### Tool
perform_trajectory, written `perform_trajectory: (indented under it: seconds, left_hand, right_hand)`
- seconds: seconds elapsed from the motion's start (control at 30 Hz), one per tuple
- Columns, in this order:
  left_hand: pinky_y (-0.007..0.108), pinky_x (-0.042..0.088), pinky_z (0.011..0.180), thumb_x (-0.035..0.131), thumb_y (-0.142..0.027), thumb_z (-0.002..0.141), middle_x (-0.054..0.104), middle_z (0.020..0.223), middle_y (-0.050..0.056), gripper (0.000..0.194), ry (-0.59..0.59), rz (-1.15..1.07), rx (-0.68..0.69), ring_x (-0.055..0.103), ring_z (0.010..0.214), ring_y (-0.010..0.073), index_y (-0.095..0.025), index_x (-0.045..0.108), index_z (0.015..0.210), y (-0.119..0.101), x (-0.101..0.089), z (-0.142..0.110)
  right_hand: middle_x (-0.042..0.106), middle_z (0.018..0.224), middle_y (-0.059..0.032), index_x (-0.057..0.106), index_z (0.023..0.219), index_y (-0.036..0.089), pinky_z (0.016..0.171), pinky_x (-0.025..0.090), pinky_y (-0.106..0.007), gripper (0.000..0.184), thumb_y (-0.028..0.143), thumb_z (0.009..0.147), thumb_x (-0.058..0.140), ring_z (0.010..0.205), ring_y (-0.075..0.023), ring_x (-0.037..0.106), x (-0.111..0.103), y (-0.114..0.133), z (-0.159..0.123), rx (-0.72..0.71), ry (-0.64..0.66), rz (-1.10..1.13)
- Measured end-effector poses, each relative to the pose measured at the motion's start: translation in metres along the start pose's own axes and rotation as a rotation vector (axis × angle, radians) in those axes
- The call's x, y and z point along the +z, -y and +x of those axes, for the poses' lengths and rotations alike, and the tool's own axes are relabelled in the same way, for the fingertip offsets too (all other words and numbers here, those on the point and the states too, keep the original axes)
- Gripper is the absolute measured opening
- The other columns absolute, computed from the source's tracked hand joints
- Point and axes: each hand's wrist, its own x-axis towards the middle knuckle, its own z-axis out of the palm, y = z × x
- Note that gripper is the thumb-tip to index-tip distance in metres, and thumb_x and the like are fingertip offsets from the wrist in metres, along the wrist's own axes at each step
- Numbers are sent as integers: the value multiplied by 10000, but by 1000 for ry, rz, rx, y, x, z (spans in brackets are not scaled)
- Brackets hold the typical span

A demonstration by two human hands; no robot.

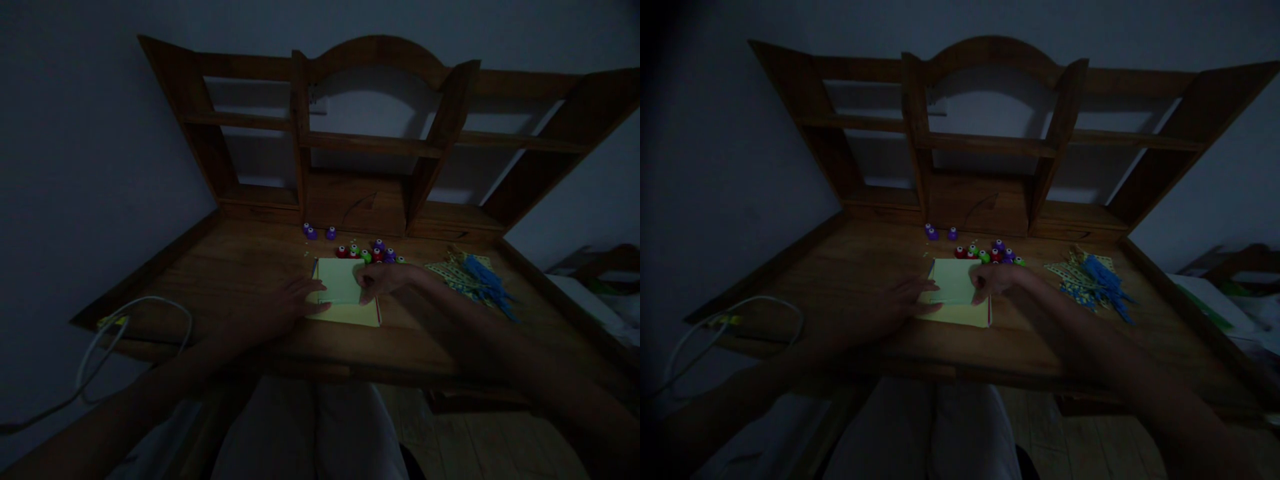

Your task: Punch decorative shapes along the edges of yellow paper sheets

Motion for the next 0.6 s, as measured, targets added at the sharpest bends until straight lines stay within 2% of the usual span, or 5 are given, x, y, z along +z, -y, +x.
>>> perform_trajectory:
  seconds: [0.1, 0.27, 0.4, 0.53, 0.6]
  left_hand:
    - [479, 296, 1096, 399, -114, 925, 365, 1454, 48, 465, 33, 11, 31, 283, 1357, 228, -345, 471, 1323, 2, -2, -3]
    - [480, 257, 1118, 388, -137, 939, 338, 1485, 23, 463, 51, 1, 9, 238, 1383, 213, -349, 436, 1348, 7, -3, -11]
    - [459, 261, 1131, 367, -107, 930, 365, 1479, 26, 464, 36, -104, -11, 297, 1365, 203, -310, 470, 1334, 4, -4, -17]
    - [407, 293, 1128, 307, -216, 967, 450, 1422, 28, 422, -56, -346, -255, 399, 1303, 177, -259, 425, 1370, -6, -9, -12]
    - [385, 344, 1094, 312, -316, 973, 512, 1362, 35, 390, -99, -451, -377, 461, 1246, 185, -245, 485, 1316, -8, -11, -3]
  right_hand:
    - [490, 705, 47, 487, 770, 177, 482, 329, -188, 414, 457, 644, 764, 580, -79, 434, -1, -4, -1, -16, 48, 68]
    - [506, 686, 57, 502, 792, 172, 482, 361, -188, 429, 456, 626, 778, 570, -78, 474, -6, -8, -3, -48, 136, 163]
    - [502, 633, 71, 509, 800, 169, 466, 343, -186, 433, 430, 608, 796, 529, -72, 463, -7, -13, -3, -55, 165, 242]
    - [543, 672, 50, 550, 827, 161, 487, 363, -190, 434, 404, 582, 813, 565, -83, 487, -3, -17, -3, -50, 126, 285]
    - [554, 688, 40, 579, 837, 152, 508, 374, -195, 430, 398, 576, 816, 592, -92, 494, -1, -17, -5, -58, 89, 275]
